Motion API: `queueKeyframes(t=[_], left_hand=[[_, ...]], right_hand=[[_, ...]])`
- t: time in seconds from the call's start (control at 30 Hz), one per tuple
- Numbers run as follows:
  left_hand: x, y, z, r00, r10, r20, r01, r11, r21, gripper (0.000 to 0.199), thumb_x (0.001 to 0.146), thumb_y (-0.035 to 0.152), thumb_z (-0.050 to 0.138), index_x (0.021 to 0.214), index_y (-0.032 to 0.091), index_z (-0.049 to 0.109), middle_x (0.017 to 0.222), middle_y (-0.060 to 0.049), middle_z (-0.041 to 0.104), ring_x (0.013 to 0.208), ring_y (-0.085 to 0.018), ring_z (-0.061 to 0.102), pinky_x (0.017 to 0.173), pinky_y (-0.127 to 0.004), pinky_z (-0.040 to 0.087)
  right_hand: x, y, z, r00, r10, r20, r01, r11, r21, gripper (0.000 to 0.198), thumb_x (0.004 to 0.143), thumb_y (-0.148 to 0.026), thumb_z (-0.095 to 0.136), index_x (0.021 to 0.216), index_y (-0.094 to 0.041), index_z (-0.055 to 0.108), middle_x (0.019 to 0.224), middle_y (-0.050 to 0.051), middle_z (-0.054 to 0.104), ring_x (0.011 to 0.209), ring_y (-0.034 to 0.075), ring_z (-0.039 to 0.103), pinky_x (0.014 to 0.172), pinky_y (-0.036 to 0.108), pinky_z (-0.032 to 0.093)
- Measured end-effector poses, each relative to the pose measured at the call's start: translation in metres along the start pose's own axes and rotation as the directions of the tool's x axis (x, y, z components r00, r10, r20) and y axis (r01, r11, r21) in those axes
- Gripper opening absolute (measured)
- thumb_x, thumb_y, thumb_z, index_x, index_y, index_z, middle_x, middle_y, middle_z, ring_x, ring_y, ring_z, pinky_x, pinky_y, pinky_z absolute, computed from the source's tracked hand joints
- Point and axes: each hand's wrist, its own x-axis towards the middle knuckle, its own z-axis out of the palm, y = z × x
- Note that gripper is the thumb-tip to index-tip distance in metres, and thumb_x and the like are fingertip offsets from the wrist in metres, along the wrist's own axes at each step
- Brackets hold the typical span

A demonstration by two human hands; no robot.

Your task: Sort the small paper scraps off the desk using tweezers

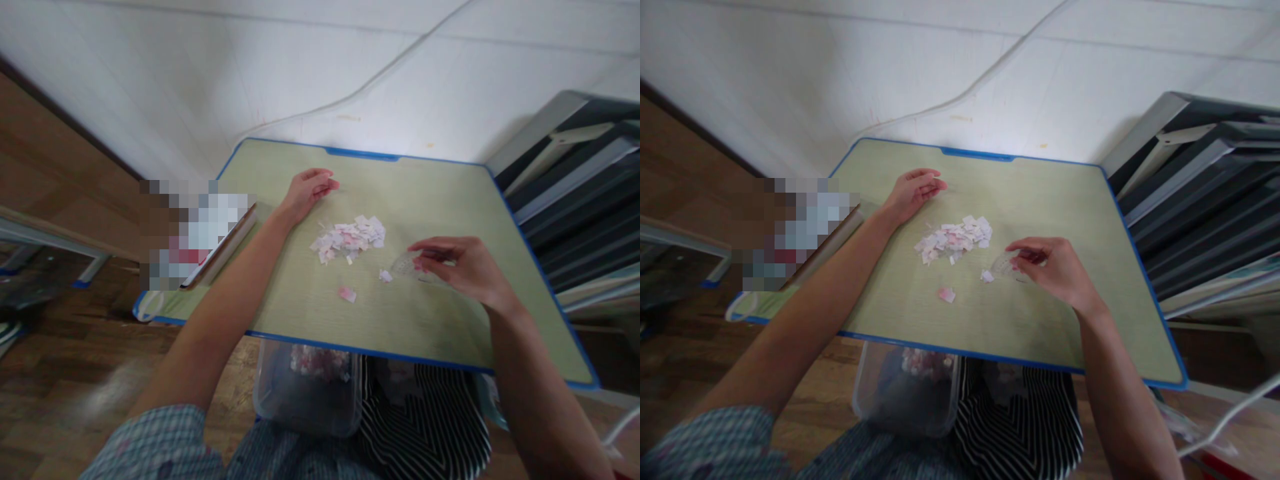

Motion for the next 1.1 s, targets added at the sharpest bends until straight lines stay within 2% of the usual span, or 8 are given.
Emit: queueKeyframes(t=[0.17, 0.53, 0.83, 0.9, 1.0, 1.1], left_hand=[[0.0005, 0.0007, 0.0, 1.0, -0.004, -0.007, 0.004, 1.0, 0.013, 0.006, 0.077, 0.015, 0.052, 0.079, 0.015, 0.058, 0.067, 0.0, 0.066, 0.068, -0.007, 0.064, 0.071, -0.017, 0.046], [0.0014, 0.0, 0.0003, 1.0, -0.008, -0.011, 0.009, 1.0, 0.023, 0.007, 0.077, 0.014, 0.052, 0.079, 0.015, 0.058, 0.067, 0.001, 0.066, 0.068, -0.007, 0.064, 0.07, -0.017, 0.047], [-0.001, 0.0018, 0.0015, 1.0, -0.011, -0.029, 0.013, 0.999, 0.05, 0.006, 0.076, 0.016, 0.054, 0.08, 0.015, 0.058, 0.069, 0.0, 0.066, 0.071, -0.008, 0.064, 0.078, -0.021, 0.047], [-0.0009, 0.0016, 0.0013, 1.0, -0.011, -0.028, 0.013, 0.998, 0.054, 0.007, 0.075, 0.017, 0.055, 0.081, 0.015, 0.058, 0.069, 0.0, 0.066, 0.071, -0.008, 0.064, 0.079, -0.021, 0.047], [-0.0005, 0.0011, 0.0008, 1.0, -0.009, -0.021, 0.01, 0.999, 0.05, 0.006, 0.075, 0.017, 0.054, 0.081, 0.015, 0.057, 0.069, 0.001, 0.066, 0.07, -0.008, 0.064, 0.078, -0.02, 0.047], [-0.0007, 0.0011, 0.0007, 1.0, -0.003, -0.017, 0.004, 0.999, 0.048, 0.006, 0.075, 0.016, 0.054, 0.08, 0.015, 0.058, 0.069, 0.0, 0.066, 0.071, -0.008, 0.064, 0.077, -0.02, 0.047]], right_hand=[[0.0003, 0.0019, -0.0011, 0.998, 0.008, 0.059, -0.004, 0.998, -0.06, 0.024, 0.069, -0.034, 0.059, 0.08, -0.018, 0.071, 0.066, 0.004, 0.07, 0.051, 0.015, 0.059, 0.046, 0.026, 0.045], [0.0003, 0.0016, 0.003, 1.0, -0.023, -0.002, 0.023, 0.999, -0.036, 0.021, 0.07, -0.033, 0.06, 0.083, -0.02, 0.071, 0.062, 0.001, 0.068, 0.051, 0.014, 0.059, 0.048, 0.026, 0.047], [-0.0008, 0.0046, 0.0049, 0.998, -0.055, 0.032, 0.057, 0.997, -0.058, 0.022, 0.071, -0.033, 0.059, 0.082, -0.019, 0.071, 0.069, 0.003, 0.071, 0.051, 0.014, 0.06, 0.048, 0.025, 0.047], [-0.0011, 0.0048, 0.0063, 0.997, -0.079, -0.02, 0.076, 0.991, -0.11, 0.023, 0.073, -0.032, 0.057, 0.083, -0.019, 0.072, 0.068, 0.003, 0.071, 0.051, 0.014, 0.061, 0.05, 0.026, 0.048], [-0.0015, 0.0049, 0.0072, 0.979, -0.111, -0.169, 0.072, 0.973, -0.221, 0.024, 0.075, -0.027, 0.053, 0.087, -0.018, 0.072, 0.068, 0.004, 0.071, 0.056, 0.016, 0.063, 0.058, 0.029, 0.05], [-0.0027, 0.0047, 0.0053, 0.987, -0.109, -0.114, 0.085, 0.976, -0.199, 0.022, 0.075, -0.026, 0.054, 0.086, -0.018, 0.072, 0.069, 0.004, 0.071, 0.057, 0.017, 0.063, 0.058, 0.029, 0.051]])
